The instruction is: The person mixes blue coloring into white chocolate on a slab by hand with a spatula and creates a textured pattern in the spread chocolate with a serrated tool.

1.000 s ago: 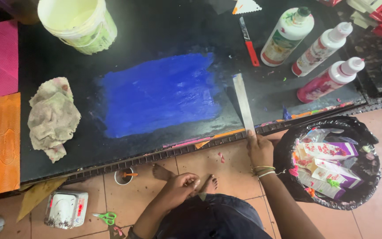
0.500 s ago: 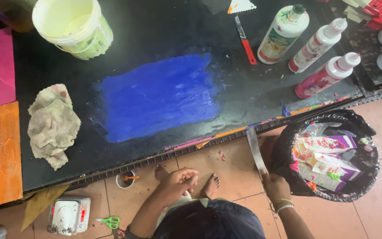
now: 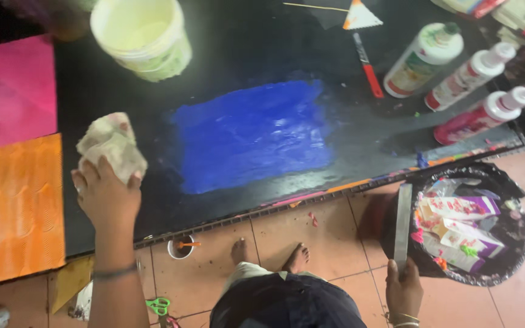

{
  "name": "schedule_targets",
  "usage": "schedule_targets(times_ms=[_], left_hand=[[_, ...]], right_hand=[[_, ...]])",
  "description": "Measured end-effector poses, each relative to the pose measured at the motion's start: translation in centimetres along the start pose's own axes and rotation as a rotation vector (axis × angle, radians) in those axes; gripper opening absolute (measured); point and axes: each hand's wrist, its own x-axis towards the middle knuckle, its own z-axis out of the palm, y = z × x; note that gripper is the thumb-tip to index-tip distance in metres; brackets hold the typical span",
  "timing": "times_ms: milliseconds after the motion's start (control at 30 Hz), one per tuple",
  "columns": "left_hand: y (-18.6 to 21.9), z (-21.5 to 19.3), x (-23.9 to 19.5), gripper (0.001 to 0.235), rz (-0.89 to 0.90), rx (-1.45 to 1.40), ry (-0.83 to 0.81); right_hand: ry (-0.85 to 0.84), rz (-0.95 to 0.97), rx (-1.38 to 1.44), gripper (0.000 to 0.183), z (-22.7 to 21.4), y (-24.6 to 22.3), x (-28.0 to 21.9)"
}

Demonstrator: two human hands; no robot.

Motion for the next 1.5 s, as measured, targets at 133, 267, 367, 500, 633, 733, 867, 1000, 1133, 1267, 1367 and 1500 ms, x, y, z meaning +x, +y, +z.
schedule_targets(times_ms=[133,267,367,500,633,733,867,1000,1133,1267,1367,1500], left_hand=[[-3.6,3.7,3.1,0.09,-0.298,-0.074,-0.164],[-5.5,4.9,1.9,0.062,-0.362,-0.316,-0.227],[-6.9,3.1,0.4,0.052,-0.506,-0.637,-0.145],[-7.0,-1.9,-2.6,0.058,-0.694,-1.48,-0.006],[-6.0,-7.1,-5.0,0.089,-0.424,-1.811,-0.11],[-3.4,-8.5,-6.7,0.095,-0.4,-2.157,-0.298],[-2.7,-8.4,-8.4,0.083,-0.441,-2.343,-0.336],[-3.3,-7.7,-8.8,0.067,-0.387,-2.02,-0.141],[-1.8,-8.0,-7.5,0.049,-0.555,-1.795,0.062],[-1.8,-10.1,-4.2,0.035,-0.582,-1.698,0.143],[-1.8,-11.7,-2.2,0.028,-0.564,-1.703,0.178],[-2.9,-13.0,0.6,0.03,-0.445,-1.491,0.276]], right_hand=[[0.019,-0.413,0.17,0.07,-0.1,-8.9,-1.8],[-0.08,-0.575,0.127,0.084,0.4,-16.6,-4.5],[-0.314,-0.618,0.148,0.1,1.1,-23.0,-7.5],[-0.421,-0.953,0.097,0.123,3.8,-33.9,-11.9],[-0.788,-0.658,-0.332,0.138,7.2,-43.6,-17.8],[-0.709,-1.268,0.279,0.093,10.7,-46.9,-21.8],[-0.86,-1.255,0.141,0.035,13.1,-47.6,-24.1],[-0.89,-1.252,0.136,0.037,13.0,-46.3,-25.5],[-0.73,-1.336,0.053,0.026,13.1,-46.4,-26.5],[-0.724,-1.324,0.169,0.024,11.7,-47.8,-26.3],[-0.663,-1.337,0.195,0.03,11.0,-48.5,-26.7],[-0.576,-1.354,0.21,0.042,9.8,-49.1,-26.8]])
